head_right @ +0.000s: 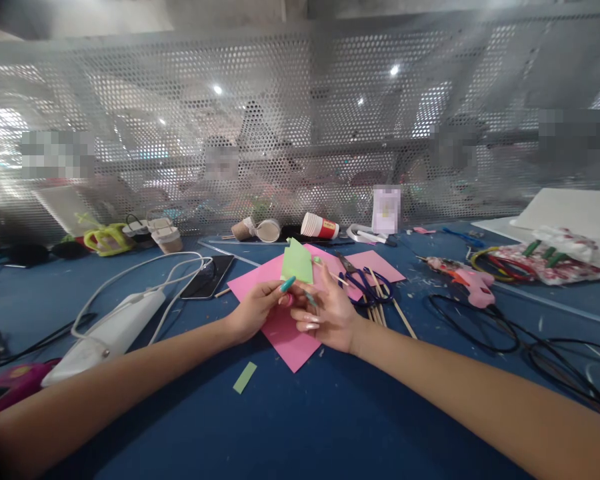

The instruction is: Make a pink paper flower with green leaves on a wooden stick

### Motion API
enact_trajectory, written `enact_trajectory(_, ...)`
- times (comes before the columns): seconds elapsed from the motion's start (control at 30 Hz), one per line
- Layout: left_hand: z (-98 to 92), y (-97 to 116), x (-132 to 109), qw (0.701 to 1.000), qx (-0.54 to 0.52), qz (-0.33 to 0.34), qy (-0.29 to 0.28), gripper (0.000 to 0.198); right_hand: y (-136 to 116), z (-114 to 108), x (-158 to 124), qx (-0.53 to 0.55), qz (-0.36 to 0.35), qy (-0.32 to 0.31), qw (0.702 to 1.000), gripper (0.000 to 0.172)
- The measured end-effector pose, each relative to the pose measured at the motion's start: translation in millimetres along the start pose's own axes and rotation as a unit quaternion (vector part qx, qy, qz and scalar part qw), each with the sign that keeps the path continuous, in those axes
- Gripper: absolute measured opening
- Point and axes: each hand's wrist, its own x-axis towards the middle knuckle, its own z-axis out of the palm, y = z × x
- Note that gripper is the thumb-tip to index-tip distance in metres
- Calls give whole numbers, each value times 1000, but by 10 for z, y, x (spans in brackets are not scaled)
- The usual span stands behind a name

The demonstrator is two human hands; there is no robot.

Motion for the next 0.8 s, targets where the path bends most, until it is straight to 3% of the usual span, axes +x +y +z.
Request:
enact_trajectory(0.13,3,21,-4,999,-46,9,-14,40,-22,16,-7,-17,-27,0,1000,50)
enact_trajectory(0.3,33,111,-63,994,58,59,-65,38,-43,-8,-44,-17,-46,-14,999,40)
enact_trajectory(0.5,65,93,-84,985,120,120,24,22,-7,-42,-58,25,5,-41,999,37)
enact_trajectory(0.7,80,106,-98,980,143,128,57,16,29,-71,-1,60,31,-124,990,28)
enact_trajectory(0.8,81,100,-96,980,148,117,68,14,45,-87,22,76,25,-112,990,21)
